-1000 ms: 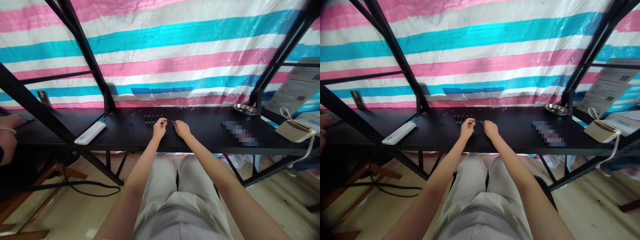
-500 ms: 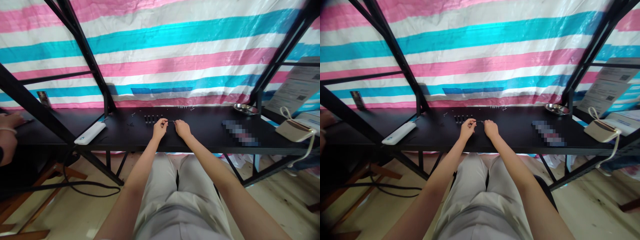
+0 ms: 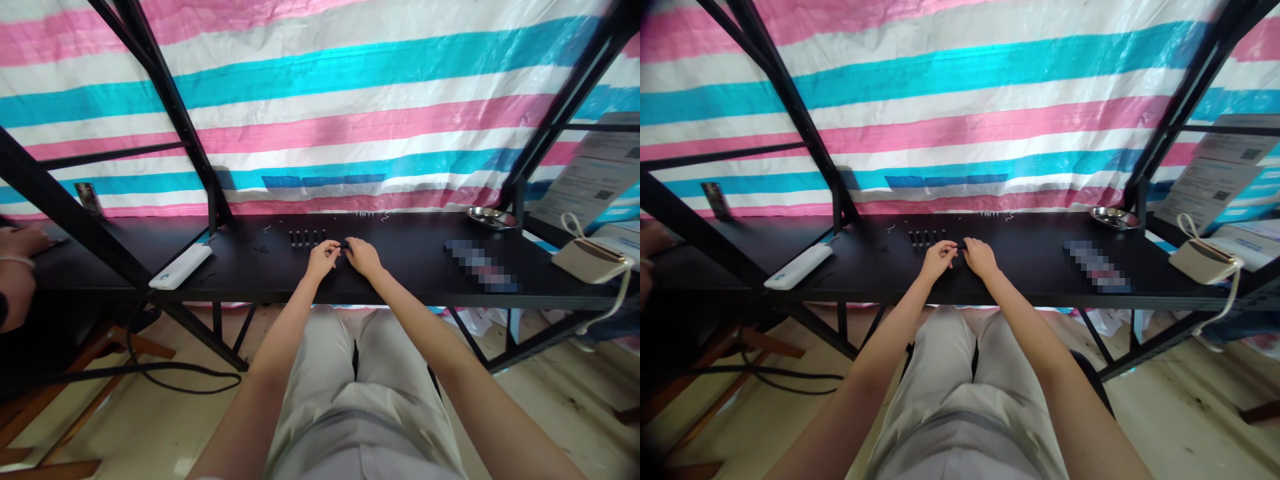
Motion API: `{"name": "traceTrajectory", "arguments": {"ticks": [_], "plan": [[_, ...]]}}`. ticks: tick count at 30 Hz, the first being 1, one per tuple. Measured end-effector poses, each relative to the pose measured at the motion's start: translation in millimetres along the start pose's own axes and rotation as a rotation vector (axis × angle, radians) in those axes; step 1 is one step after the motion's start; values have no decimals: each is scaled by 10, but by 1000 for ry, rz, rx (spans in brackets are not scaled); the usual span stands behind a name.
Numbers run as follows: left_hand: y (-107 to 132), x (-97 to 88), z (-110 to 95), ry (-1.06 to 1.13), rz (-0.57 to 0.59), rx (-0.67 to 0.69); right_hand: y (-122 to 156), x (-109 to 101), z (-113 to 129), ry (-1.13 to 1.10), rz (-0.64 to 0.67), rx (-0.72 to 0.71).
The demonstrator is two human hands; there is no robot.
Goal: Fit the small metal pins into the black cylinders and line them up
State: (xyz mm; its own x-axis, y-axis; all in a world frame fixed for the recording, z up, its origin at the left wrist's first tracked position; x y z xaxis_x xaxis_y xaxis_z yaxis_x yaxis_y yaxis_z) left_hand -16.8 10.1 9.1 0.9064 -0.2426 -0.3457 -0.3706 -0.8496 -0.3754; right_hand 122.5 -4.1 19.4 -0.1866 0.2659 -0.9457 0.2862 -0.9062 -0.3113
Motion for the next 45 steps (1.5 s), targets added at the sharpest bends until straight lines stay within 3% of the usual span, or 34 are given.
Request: {"name": "traceTrajectory", "arguments": {"ticks": [6,12,15,19,24,45], "plan": [[15,-28,-42,9,-75,1,-1,12,-11,-90,-37,-39],[74,-190,-124,32,-376,-67,-131,63,-164,-373,-91,78],[84,-246,-103,63,-462,-124,-261,151,-211,-489,-35,192],[61,-249,-42,91,-444,-147,-453,259,-129,-485,104,287],[50,-227,-20,95,-396,-159,-669,330,41,-433,183,312],[85,-219,-125,56,-376,-191,-732,357,144,-407,171,378]]}}
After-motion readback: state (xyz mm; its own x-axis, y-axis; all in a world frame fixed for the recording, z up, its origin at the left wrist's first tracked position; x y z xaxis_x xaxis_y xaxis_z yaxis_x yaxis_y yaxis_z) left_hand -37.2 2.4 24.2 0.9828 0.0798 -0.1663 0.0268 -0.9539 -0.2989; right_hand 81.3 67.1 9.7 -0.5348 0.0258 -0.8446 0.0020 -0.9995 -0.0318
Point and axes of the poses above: each hand's wrist, its own y-axis away from the middle knuckle, its own x-axis out of the palm, z = x × y, the point moved 3 cm from there along -y, towards the middle knuckle, and after that the axes turned 11 degrees about z, right-handed, at the moved point
